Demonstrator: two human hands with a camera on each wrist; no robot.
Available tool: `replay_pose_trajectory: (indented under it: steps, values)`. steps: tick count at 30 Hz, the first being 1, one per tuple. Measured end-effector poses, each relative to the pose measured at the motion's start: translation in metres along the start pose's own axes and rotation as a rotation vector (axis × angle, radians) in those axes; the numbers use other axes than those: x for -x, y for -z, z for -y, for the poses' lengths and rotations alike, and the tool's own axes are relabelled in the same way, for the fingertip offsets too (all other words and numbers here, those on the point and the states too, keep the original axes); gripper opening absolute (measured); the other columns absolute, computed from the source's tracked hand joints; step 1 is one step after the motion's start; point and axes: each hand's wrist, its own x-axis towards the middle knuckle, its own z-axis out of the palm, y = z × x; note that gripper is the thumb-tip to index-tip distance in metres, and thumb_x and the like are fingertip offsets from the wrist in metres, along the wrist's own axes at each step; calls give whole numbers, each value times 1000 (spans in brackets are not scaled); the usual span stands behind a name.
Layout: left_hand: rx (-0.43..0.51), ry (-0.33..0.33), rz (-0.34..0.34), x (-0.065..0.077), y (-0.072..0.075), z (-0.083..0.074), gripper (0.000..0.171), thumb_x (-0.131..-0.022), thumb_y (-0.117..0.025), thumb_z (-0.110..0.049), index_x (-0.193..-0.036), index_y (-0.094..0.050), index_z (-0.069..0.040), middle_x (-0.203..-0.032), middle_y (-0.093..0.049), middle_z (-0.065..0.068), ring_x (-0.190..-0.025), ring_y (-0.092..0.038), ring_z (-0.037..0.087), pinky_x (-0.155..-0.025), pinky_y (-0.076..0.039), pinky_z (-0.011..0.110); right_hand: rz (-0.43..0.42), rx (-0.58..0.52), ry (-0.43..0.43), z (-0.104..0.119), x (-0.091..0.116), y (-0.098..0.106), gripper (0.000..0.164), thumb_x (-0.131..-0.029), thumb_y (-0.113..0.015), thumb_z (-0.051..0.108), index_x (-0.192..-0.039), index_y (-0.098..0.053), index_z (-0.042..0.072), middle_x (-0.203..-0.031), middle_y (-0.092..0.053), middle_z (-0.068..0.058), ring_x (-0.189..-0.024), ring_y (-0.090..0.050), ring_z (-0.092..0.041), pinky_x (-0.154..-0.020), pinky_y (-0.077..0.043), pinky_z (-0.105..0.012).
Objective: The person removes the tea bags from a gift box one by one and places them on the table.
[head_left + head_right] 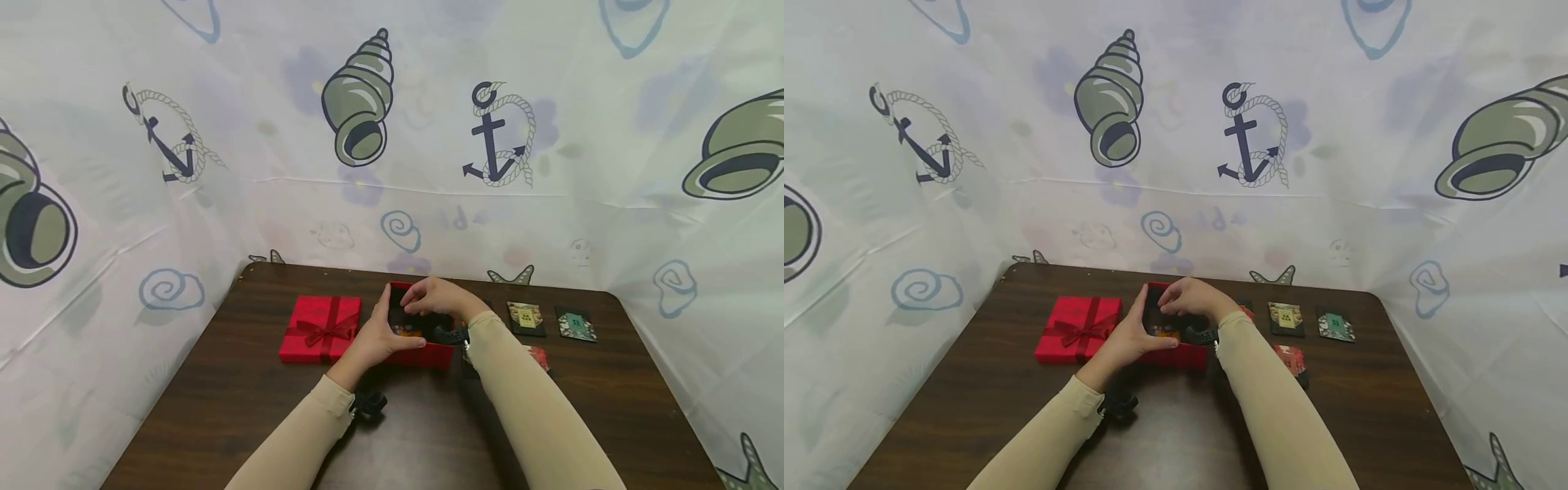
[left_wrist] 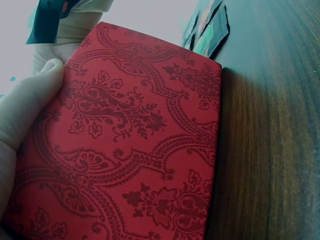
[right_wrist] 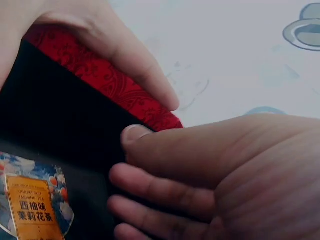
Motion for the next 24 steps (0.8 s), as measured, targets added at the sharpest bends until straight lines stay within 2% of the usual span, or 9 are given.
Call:
replay_pose_trajectory:
  steps: [3, 8, 16, 22, 24]
  values:
    - [-3, 7, -3, 0, 1, -2, 141, -77, -99, -48, -177, 0, -35, -183, -16, 15, -162, -32, 47, -124, -37, 72, 23, 44, -33, 2, -3, 0, 34, -102, -76, 16, -132, -75, -2, -119, -80, -9, -115, -74, -31, -109, -59, -52]
    - [-11, 11, -6, 0, 2, -2, 138, -78, -98, -47, -177, -2, -35, -183, -16, 14, -165, -28, 46, -126, -34, 73, 51, 109, -65, 2, -7, -1, 37, -99, -79, 15, -134, -75, 3, -118, -81, -6, -111, -75, -21, -116, -54, -56]
    - [4, 4, 4, 1, 3, -1, 142, -75, -99, -53, -177, -1, -36, -184, -15, 14, -166, -26, 46, -127, -32, 73, 111, 160, -61, 2, -7, -1, 40, -99, -79, 12, -137, -74, 3, -131, -79, -14, -123, -74, -27, -117, -53, -55]
    - [6, -13, 4, 2, 2, 0, 143, -76, -99, -53, -177, 1, -34, -184, -13, 15, -168, -20, 46, -128, -31, 73, 209, 221, -69, 8, -5, -4, 41, -100, -79, 15, -138, -72, 3, -135, -77, -14, -122, -74, -27, -111, -58, -51]
    - [4, -12, 2, 2, 2, 0, 144, -76, -99, -53, -177, 2, -35, -184, -12, 15, -168, -20, 47, -128, -31, 72, 215, 230, -70, 11, -4, -5, 42, -100, -79, 15, -139, -72, 3, -136, -76, -14, -121, -74, -27, -110, -59, -51]
